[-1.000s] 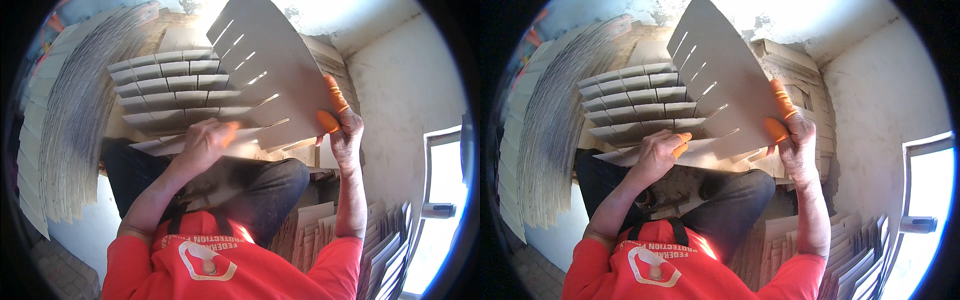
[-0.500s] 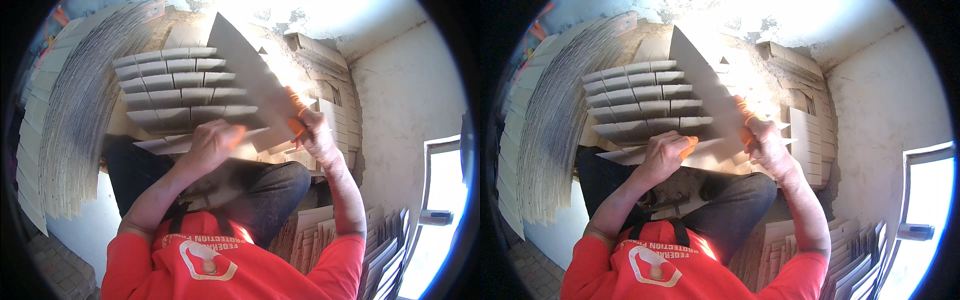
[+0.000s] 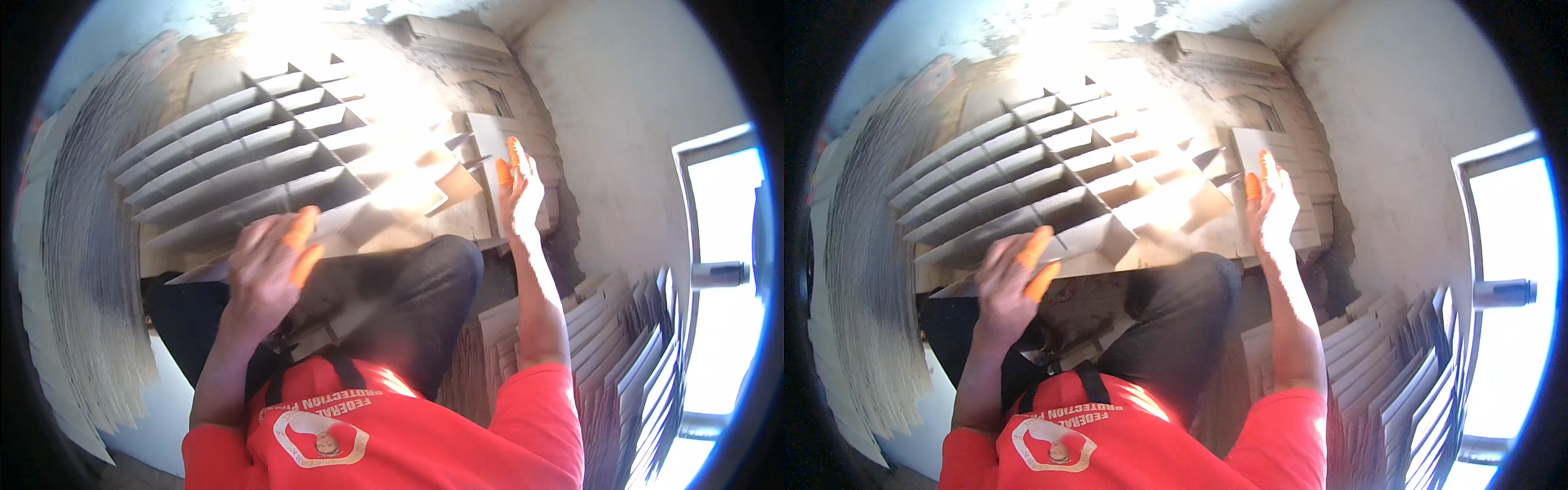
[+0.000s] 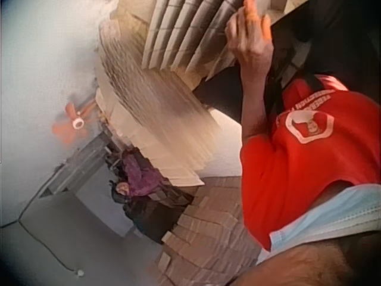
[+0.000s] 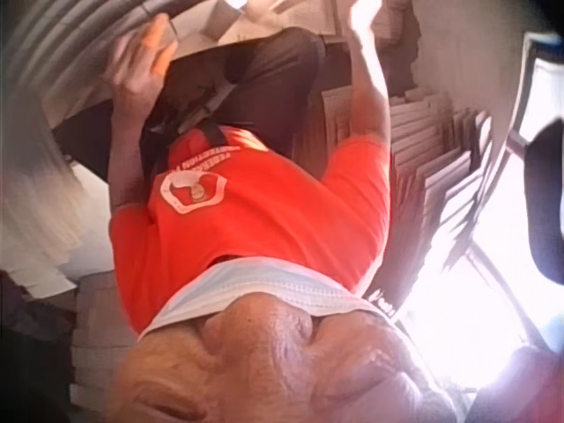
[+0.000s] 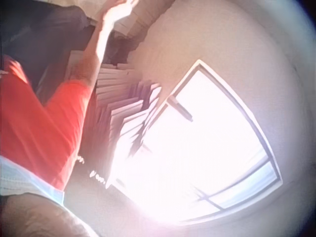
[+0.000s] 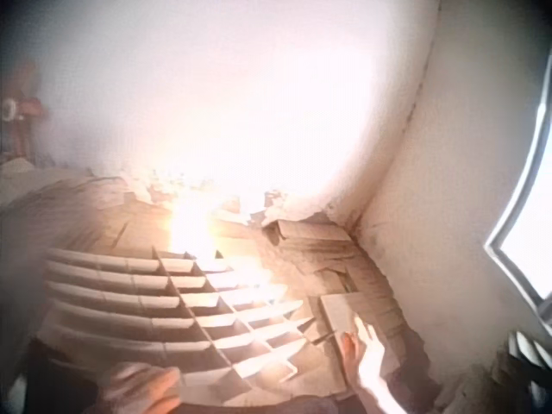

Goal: The person assembles pre-cut cardboard pieces by folding along scored lines and interlocking tabs to form box-like structures. They handle each piece individually, aligning edges and snapping parts together, then place the assembled units into a growing stack.

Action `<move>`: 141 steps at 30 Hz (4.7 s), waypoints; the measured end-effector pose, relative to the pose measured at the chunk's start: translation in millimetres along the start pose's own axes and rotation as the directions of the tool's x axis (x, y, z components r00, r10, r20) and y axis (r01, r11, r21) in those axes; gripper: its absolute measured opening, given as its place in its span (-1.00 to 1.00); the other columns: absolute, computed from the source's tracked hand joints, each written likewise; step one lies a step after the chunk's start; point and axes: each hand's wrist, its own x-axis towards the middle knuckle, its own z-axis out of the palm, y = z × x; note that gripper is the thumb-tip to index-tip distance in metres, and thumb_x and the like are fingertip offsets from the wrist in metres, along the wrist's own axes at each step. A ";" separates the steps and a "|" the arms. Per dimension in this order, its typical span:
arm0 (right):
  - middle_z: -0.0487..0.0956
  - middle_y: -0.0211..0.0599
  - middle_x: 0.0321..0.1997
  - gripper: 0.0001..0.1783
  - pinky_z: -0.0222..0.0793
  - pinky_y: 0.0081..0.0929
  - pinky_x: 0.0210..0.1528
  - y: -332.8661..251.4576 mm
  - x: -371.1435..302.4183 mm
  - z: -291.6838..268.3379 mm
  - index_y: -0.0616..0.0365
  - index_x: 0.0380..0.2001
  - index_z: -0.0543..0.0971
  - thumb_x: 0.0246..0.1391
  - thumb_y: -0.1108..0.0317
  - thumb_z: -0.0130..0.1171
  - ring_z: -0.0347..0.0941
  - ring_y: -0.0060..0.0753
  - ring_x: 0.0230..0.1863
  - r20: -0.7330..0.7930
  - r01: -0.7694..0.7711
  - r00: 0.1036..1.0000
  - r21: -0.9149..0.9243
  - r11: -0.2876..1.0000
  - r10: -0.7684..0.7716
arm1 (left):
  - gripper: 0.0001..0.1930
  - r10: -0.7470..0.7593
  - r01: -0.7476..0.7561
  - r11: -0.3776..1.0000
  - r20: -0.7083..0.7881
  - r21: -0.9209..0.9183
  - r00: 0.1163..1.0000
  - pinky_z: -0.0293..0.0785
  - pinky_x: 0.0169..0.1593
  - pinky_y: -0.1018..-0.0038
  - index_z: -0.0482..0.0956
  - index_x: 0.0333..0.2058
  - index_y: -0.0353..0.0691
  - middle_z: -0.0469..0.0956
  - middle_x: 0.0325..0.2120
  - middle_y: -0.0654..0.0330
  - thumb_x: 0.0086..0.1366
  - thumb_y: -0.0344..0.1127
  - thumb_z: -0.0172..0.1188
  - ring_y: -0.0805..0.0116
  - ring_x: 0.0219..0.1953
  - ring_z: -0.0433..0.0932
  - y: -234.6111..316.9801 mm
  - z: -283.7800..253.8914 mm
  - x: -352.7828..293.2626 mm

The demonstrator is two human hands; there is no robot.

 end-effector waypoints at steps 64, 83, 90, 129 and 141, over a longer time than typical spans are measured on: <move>0.26 -0.12 0.41 -0.12 0.29 -0.46 0.33 -216.9 34.4 -34.4 0.25 0.32 0.28 -0.15 0.80 0.26 0.28 -0.33 0.35 0.402 0.238 0.736 0.601 0.763 -0.545 | -0.84 -0.108 0.108 0.993 -0.010 0.043 0.994 0.48 -0.40 0.30 0.65 -0.33 -0.32 0.54 -0.56 0.08 0.05 -0.54 0.28 0.17 -0.48 0.53 -47.7 -15.0 -24.5; 0.60 -0.25 -0.08 -0.20 0.49 -0.66 -0.40 -238.8 13.0 -3.4 0.21 0.33 0.29 -0.06 0.78 0.10 0.52 -0.63 -0.26 0.690 0.153 0.516 0.509 0.847 -0.508 | -0.85 -0.132 0.132 0.991 0.008 -0.005 0.991 0.50 -0.38 0.27 0.63 -0.35 -0.30 0.59 -0.52 0.06 0.03 -0.54 0.27 0.14 -0.46 0.55 -50.8 -14.8 -24.9; 0.59 0.13 -0.33 -0.05 0.53 -0.21 -0.27 -240.7 -4.0 36.7 0.35 0.37 0.09 -0.03 0.32 0.33 0.59 0.05 -0.24 0.816 0.596 0.257 0.288 0.750 -0.517 | -0.86 -0.116 0.114 0.993 0.054 0.040 0.992 0.49 -0.40 0.28 0.62 -0.37 -0.30 0.58 -0.52 0.09 0.03 -0.54 0.30 0.16 -0.47 0.55 -53.2 -7.4 -19.7; 0.53 -0.49 -0.37 -0.17 0.35 -0.55 -0.28 156.0 1.5 -46.2 0.32 0.08 0.55 -0.29 0.16 0.61 0.38 -0.60 -0.35 0.399 -0.447 0.840 0.126 0.886 0.367 | -0.49 -0.428 0.429 0.903 0.071 -0.001 0.901 0.46 0.05 0.38 0.59 0.04 -0.27 0.60 -0.15 0.09 0.04 -0.53 0.38 0.22 -0.07 0.55 -43.2 -56.5 -34.4; 0.65 -0.03 -0.18 -0.59 0.53 -0.29 -0.16 -4.2 45.1 -96.9 0.25 -0.02 0.50 0.00 0.50 0.25 0.63 -0.26 -0.16 -0.090 -0.140 0.986 0.027 0.990 0.142 | -0.51 -0.413 0.422 0.886 -0.087 0.195 0.907 0.36 0.08 0.27 0.65 -0.02 -0.16 0.58 -0.17 0.10 -0.01 -0.34 0.47 0.15 -0.06 0.48 -67.0 -80.8 -69.9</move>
